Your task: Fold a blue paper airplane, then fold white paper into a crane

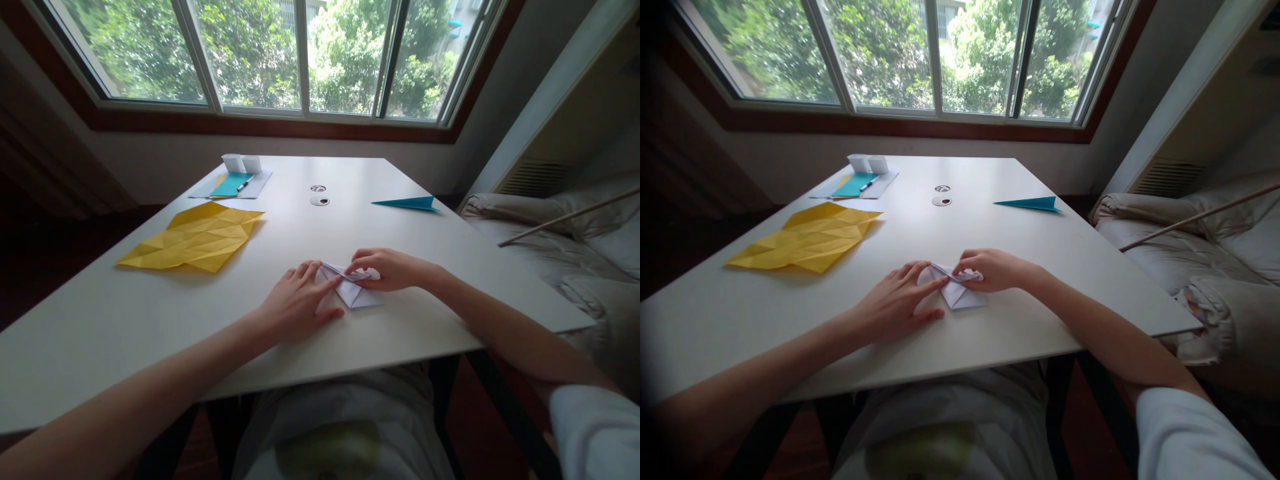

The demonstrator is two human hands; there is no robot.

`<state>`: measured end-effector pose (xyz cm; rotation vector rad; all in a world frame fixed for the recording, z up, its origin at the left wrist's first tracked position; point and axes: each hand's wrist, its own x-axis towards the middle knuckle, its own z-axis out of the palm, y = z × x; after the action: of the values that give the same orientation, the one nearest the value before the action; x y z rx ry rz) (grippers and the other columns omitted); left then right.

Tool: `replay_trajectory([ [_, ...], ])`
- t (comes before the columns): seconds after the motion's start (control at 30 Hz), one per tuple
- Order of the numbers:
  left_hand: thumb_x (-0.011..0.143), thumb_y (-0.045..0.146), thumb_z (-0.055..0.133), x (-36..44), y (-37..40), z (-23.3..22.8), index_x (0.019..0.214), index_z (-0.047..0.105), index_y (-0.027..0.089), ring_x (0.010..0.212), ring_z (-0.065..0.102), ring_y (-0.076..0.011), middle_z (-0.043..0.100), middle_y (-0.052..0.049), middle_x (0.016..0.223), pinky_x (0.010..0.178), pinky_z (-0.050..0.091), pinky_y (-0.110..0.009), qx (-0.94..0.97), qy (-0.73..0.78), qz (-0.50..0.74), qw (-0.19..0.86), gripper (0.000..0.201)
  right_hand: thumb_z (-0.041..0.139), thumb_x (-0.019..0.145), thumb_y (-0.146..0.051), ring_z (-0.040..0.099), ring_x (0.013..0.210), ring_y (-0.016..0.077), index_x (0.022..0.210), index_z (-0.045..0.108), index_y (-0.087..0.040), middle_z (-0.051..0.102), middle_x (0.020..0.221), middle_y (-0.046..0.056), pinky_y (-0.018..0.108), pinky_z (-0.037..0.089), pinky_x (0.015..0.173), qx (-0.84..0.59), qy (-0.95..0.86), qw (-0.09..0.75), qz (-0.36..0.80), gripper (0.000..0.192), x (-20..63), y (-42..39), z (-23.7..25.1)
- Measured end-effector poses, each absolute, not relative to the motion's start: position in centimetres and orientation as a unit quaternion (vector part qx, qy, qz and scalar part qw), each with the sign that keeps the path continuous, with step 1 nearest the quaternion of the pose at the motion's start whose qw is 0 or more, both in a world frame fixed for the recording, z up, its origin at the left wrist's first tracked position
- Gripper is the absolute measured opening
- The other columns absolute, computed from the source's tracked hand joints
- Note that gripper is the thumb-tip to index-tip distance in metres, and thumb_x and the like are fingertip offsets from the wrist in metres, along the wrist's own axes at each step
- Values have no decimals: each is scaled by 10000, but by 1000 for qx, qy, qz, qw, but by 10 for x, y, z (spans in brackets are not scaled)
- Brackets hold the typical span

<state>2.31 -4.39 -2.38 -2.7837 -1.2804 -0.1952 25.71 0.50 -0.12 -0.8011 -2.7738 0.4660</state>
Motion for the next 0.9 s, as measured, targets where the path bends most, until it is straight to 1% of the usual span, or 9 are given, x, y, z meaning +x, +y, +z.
replay_trajectory([
  [0.07,813,622,386,22,-42,-24,1320,394,318,1239,327,-338,330,-130,1391,930,351,-492,-907,-414,-65,27,592,542,794,-222,599,825,148,1072,640,-222,618,1003,72,245,446,741,-268,-943,111,162,294,257,5,-1],
  [0.13,813,627,381,21,-41,-24,1320,395,322,1251,317,-338,323,-117,1408,943,339,-495,-909,-411,-62,18,592,547,794,-220,603,821,145,1065,647,-234,622,1000,67,243,447,748,-264,-943,116,168,289,257,5,-2],
  [0.27,817,620,381,21,-40,-25,1314,401,331,1241,336,-323,383,-97,1375,946,343,-488,-912,-406,-57,13,575,550,796,-229,606,816,141,1037,665,-241,627,994,60,242,449,756,-263,-942,113,176,267,257,6,-2],
  [0.47,824,613,372,20,-39,-26,1313,398,322,1221,361,-310,420,-95,1342,952,340,-477,-916,-397,-57,16,569,573,760,-210,604,828,135,971,680,-219,635,1024,51,233,457,757,-267,-935,95,214,236,260,8,1],
  [0.6,837,606,349,21,-40,-26,1304,405,283,1229,349,-315,431,-103,1336,962,325,-481,-919,-389,-54,30,571,587,738,-192,605,816,131,936,679,-212,654,1004,37,237,460,759,-263,-931,89,237,220,262,10,3],
  [0.73,839,604,340,22,-41,-25,1307,387,163,1238,331,-321,436,-146,1327,959,337,-456,-917,-394,-48,34,645,587,736,-190,606,817,133,929,678,-202,663,997,32,243,462,766,-259,-930,83,246,214,263,12,3],
  [0.77,837,607,339,22,-41,-25,1312,376,148,1238,331,-322,435,-151,1328,955,342,-451,-917,-395,-47,34,661,588,735,-190,607,821,134,921,682,-201,661,1004,32,245,462,771,-257,-931,82,247,208,263,12,3],
  [0.9,846,606,315,21,-41,-25,1320,379,179,1235,338,-328,427,-136,1340,948,338,-461,-919,-391,-38,40,641,582,745,-190,611,835,135,896,697,-209,653,1035,33,246,458,785,-257,-931,76,247,191,264,12,3],
])
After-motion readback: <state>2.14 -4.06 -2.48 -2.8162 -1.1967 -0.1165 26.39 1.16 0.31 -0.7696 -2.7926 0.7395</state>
